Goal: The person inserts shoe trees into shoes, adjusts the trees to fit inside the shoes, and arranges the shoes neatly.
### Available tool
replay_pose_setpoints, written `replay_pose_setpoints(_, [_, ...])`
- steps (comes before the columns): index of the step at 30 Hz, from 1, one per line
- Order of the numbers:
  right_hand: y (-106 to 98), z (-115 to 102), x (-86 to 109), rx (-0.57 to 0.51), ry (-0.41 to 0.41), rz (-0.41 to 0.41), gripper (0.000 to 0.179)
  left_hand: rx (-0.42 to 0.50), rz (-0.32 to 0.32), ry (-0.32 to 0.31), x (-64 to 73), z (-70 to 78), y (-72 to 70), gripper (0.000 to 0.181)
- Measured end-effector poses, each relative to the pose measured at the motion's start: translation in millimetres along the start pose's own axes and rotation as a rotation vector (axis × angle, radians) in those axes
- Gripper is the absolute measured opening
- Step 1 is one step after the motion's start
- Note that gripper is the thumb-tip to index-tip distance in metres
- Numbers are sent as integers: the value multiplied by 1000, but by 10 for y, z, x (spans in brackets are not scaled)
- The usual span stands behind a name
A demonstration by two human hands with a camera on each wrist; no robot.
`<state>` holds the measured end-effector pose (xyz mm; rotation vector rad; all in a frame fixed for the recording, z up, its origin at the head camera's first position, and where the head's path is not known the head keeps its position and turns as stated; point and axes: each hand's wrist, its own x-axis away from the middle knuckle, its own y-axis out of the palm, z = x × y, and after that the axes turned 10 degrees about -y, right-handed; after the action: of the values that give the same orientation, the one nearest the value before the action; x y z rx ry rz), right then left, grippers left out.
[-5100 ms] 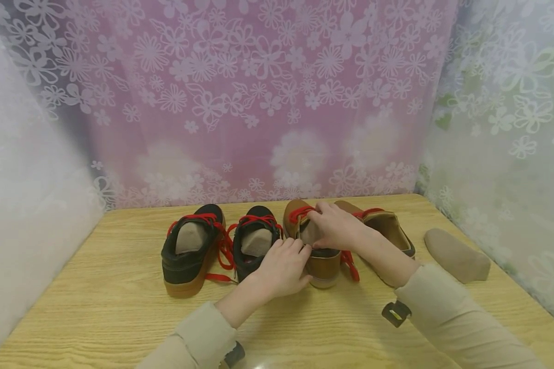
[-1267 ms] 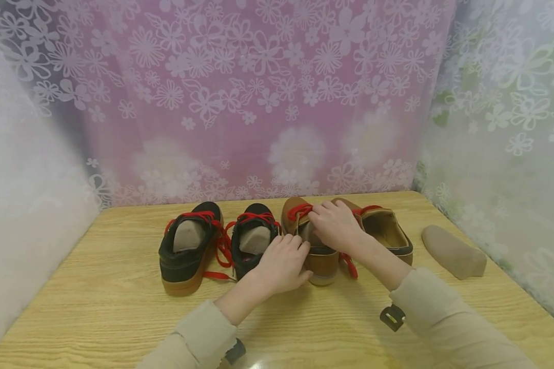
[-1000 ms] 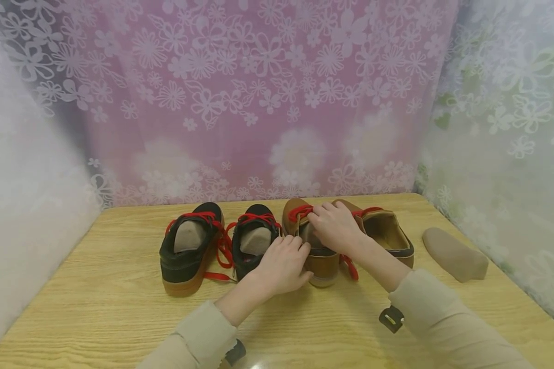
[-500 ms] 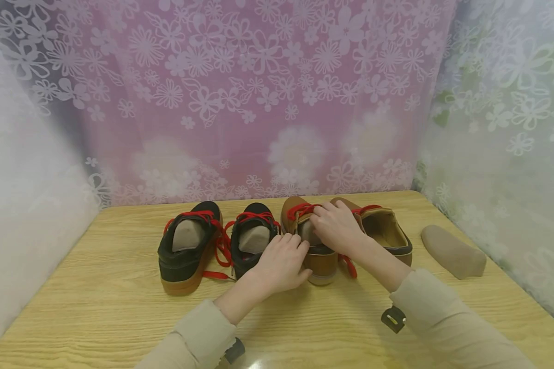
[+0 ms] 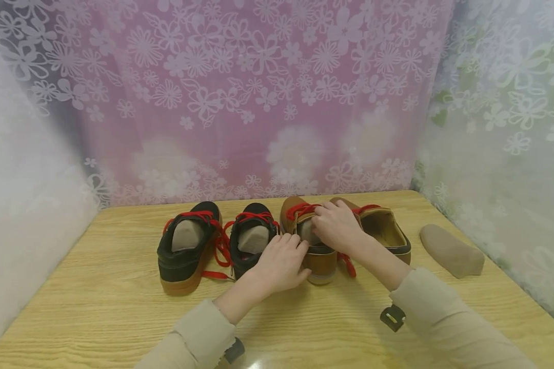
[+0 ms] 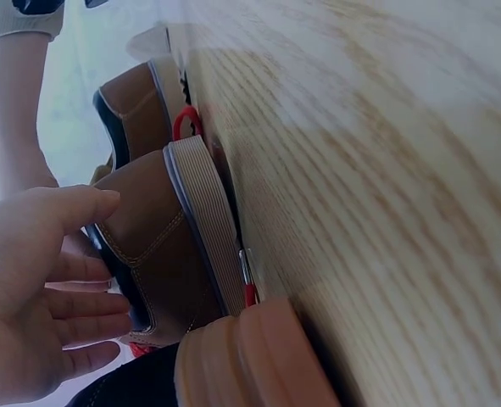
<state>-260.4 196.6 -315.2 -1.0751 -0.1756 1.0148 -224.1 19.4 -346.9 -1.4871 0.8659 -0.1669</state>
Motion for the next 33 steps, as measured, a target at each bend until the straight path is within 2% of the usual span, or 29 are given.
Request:
replay_pose_setpoints(5, [-22,29,42,-85,33,-24,17,-13,-25,-24,-18,35,9,43])
replay_pose_setpoints(11, [-105,93,85,-154,90,-110,17,-41,-88,-89,-53,106,-26,41])
replay_pose_setpoints(15, [-180,155,125,-202,121,-142,16,-6,-102,-115,-83,164,-55,41])
replay_pose_setpoints(19, [-261,222,195,-273,158,-177,14,44,-102,-104,-109,236,-60,40])
replay_pose_setpoints(24, [-328,323,308,-306,198,-187,21,65,-82,-74,-142,300,-79,38])
replay_pose_setpoints(29, [-360,417,450,-354,210,-177,20,64,-51,-59,-195,364,-117,36])
replay_pose_setpoints(33, [-371,460,591,-376,231,-168,22,84,-57,-52,-242,441,-143,34])
